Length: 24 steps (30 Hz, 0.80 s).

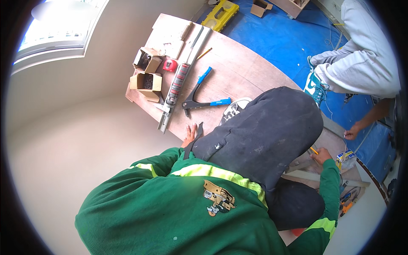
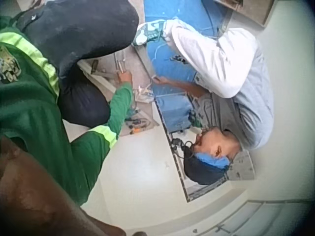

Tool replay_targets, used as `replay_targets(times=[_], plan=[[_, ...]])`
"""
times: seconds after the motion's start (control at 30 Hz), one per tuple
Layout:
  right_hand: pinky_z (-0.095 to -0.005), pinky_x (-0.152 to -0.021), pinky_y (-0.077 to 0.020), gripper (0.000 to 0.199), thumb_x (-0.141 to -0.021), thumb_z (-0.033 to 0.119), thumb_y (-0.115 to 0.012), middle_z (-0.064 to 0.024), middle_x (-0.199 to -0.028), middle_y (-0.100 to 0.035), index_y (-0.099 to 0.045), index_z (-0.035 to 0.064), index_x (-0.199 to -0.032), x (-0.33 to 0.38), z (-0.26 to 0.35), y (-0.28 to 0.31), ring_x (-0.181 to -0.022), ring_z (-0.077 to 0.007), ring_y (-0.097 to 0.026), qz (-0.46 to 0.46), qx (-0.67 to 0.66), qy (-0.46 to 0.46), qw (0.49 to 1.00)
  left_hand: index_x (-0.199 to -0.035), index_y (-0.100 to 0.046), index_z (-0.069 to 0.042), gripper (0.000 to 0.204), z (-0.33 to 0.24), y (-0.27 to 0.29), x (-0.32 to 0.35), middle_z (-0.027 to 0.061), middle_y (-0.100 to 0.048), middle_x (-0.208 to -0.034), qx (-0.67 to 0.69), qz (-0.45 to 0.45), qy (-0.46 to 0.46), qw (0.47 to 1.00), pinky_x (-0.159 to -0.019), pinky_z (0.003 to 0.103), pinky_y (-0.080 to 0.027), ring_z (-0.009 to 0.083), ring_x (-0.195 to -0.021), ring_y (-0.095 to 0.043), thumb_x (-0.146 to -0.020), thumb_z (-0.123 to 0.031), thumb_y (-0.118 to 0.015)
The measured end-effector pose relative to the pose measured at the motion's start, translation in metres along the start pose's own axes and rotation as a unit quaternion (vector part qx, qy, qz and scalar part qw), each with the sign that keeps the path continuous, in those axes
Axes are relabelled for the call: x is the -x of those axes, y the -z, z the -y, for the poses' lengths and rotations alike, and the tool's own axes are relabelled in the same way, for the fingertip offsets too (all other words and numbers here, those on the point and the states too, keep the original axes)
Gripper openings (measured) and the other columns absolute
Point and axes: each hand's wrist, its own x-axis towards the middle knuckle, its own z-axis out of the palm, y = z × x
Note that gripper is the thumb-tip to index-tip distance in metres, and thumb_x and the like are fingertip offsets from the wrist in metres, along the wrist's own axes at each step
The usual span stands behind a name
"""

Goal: The person measures and marks a metal profile with a pencil, then uses tin snips to cut the profile. He then uses pliers to bend and shape the cut metal piece while a coworker works nearby.

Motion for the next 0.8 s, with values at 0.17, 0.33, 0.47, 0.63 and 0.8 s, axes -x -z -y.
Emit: replay_targets(times=[0.17, 0.33, 0.47, 0.63, 0.8], plan=[[-0.0509, -0.09, -0.0567, 0.054, -0.081, 0.045, -0.083, -0.0301, -0.098, -0.076, -0.079, -0.0047, -0.102, -0.008, -0.012, -0.013, -0.095, -0.0419, -0.075, -0.026, 0.021, 0.012, 0.999, -0.167, -0.026, -0.033, 0.076, 0.013, -0.016, 0.0, 0.0166, -0.001, -0.177, -0.009, 0.047, -0.01, 0.999, -0.107, 0.083, -0.039, 0.0616, -0.156, -0.004, -0.099, -0.049, -0.057], [-0.0508, -0.083, -0.0603, 0.055, -0.082, 0.05, -0.081, -0.0271, -0.094, -0.076, -0.08, -0.0003, -0.103, -0.014, -0.014, -0.036, -0.089, -0.0411, -0.076, -0.036, 0.038, 0.022, 0.998, -0.155, -0.042, -0.024, 0.061, 0.052, 0.007, -0.019, 0.02, -0.025, -0.161, 0.006, 0.11, -0.032, 0.993, -0.106, 0.077, -0.043, 0.0568, -0.145, -0.026, -0.099, -0.041, -0.059], [-0.0516, -0.076, -0.0606, 0.055, -0.079, 0.054, -0.081, -0.0249, -0.083, -0.076, -0.082, -0.0001, -0.09, -0.013, -0.007, -0.043, -0.081, -0.0377, -0.076, -0.047, 0.071, 0.077, 0.993, -0.145, -0.054, -0.016, 0.051, 0.113, 0.055, -0.091, 0.0227, -0.044, -0.149, -0.025, 0.272, -0.163, 0.948, -0.105, 0.072, -0.047, 0.0529, -0.136, -0.044, -0.098, -0.035, -0.06], [-0.0489, -0.086, -0.0602, 0.044, -0.078, 0.045, -0.087, -0.0175, -0.1, -0.08, -0.084, 0.0049, -0.097, 0.009, 0.011, -0.03, -0.093, -0.0335, -0.077, 0.023, 0.011, 0.018, 1.0, -0.133, -0.07, -0.007, 0.041, 0.069, 0.272, -0.244, 0.0262, -0.068, -0.133, -0.07, 0.324, -0.433, 0.838, -0.104, 0.066, -0.051, 0.0481, -0.124, -0.065, -0.098, -0.027, -0.061], [-0.053, -0.092, -0.0589, 0.048, -0.079, 0.043, -0.088, -0.0171, -0.111, -0.08, -0.083, 0.0058, -0.109, 0.04, 0.018, -0.022, -0.103, -0.0352, -0.076, 0.028, 0.016, -0.034, 0.999, -0.104, -0.07, -0.002, 0.013, -0.211, 0.55, -0.243, 0.0149, -0.072, -0.095, 0.059, -0.101, -0.516, 0.849, -0.074, 0.045, -0.054, 0.0373, -0.08, -0.068, -0.098, -0.002, -0.059]])
